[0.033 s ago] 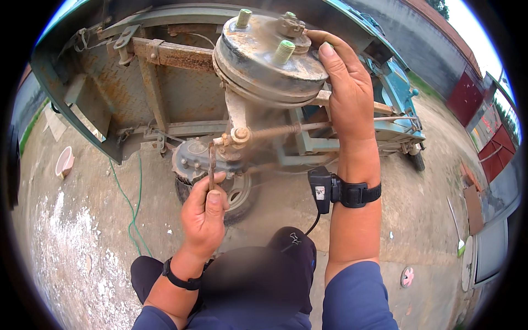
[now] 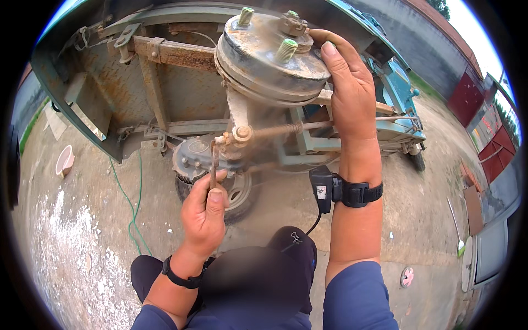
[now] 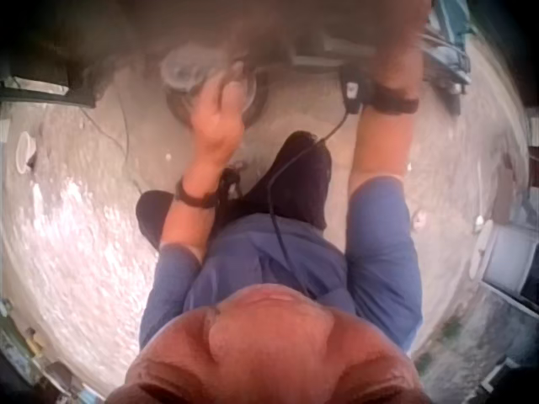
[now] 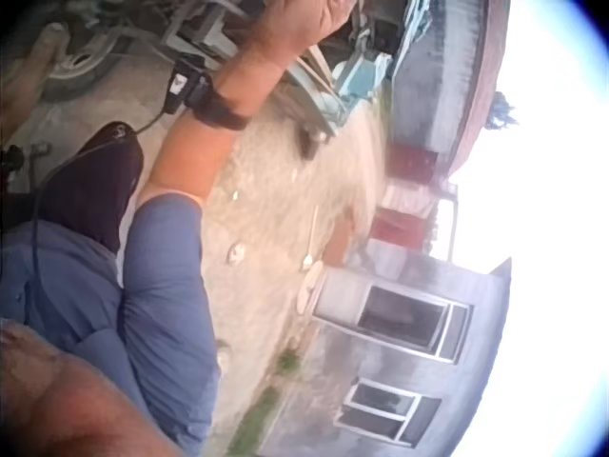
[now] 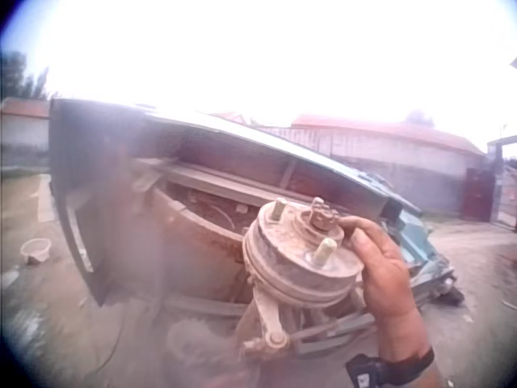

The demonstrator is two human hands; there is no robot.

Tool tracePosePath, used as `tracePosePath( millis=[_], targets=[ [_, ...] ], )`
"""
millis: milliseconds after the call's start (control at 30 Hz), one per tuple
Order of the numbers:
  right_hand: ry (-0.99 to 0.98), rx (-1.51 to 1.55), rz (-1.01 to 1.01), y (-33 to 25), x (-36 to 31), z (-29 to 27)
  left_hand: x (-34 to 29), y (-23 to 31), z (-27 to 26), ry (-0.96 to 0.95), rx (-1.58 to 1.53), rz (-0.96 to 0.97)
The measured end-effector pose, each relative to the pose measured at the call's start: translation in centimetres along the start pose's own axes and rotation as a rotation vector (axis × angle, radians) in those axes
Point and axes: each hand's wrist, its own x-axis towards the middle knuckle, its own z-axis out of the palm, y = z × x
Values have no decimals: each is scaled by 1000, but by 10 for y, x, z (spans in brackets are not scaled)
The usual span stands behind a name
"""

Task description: The person uses a wrench and a long metal bar to loosen a central bolt on a vehicle axle assembly, using the bar for leverage while holding the wrench in place.

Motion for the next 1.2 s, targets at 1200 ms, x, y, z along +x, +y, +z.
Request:
tracePosePath(
  millis=[1200],
  targets=[
    [-63,17,-2,3,0,-5,69,-10,-19,-122,214,281]
  ],
)
